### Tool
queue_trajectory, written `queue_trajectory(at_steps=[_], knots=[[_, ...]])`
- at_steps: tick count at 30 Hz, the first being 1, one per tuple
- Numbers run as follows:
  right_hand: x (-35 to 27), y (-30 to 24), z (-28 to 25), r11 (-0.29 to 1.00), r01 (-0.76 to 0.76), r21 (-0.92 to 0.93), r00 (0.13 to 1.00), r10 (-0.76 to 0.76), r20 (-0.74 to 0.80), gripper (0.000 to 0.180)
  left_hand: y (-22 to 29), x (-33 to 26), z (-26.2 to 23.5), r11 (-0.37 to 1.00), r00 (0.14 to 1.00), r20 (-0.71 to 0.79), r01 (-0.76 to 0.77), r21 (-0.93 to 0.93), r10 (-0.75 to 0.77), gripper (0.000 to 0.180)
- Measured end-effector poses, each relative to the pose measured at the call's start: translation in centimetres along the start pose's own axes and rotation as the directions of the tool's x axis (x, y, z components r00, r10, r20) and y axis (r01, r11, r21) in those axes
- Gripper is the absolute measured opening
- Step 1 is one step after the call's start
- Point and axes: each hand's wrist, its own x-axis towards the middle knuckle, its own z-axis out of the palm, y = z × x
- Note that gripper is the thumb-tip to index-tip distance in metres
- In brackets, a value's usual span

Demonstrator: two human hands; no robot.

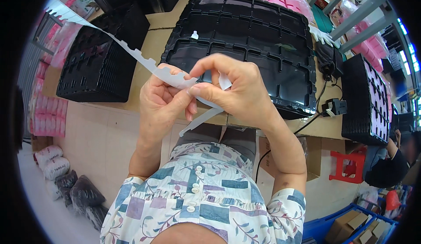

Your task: The person assembles black plastic trays by first placing white plastic clips into designated slots on the tray. They then insert a sheet of pink foam padding into the tray, pressing it down to fit securely. The process is repeated for multiple trays in a factory setting.

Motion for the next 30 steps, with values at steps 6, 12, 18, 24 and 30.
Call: queue_trajectory(at_steps=[6, 12, 18, 24, 30], knots=[[0.2, -0.8, 0.4, 0.97, 0.01, -0.242, 0.998, -0.024, -0.053, 0.009, 0.7, 0.0, 0.3, 0.981, 0.981, 0.05, -0.188, 0.056, 0.185, 0.013], [-0.3, -0.9, 0.5, 0.95, 0.051, -0.309, 0.994, -0.078, -0.074, 0.008, -0.5, 1.0, 0.3, 0.995, 0.996, -0.018, -0.081, 0.049, 0.082, 0.016], [-1.4, 0.6, 0.8, 0.216, 0.635, -0.742, 0.64, -0.684, 0.35, 0.031, -1.7, 1.9, 0.4, 0.886, 0.979, 0.121, 0.202, -0.417, -0.167, 0.026], [-3.4, -1.4, -4.3, 0.734, 0.321, -0.598, 0.9, -0.433, -0.048, 0.01, -1.8, 1.5, 0.9, 0.964, 0.993, -0.024, -0.103, 0.246, 0.112, 0.023], [-6.1, -1.8, -17.2, 0.815, -0.409, -0.41, 0.912, 0.38, -0.154, 0.012, -1.6, 1.9, 0.2, 0.911, 0.971, 0.204, -0.194, 0.364, 0.126, 0.016]])
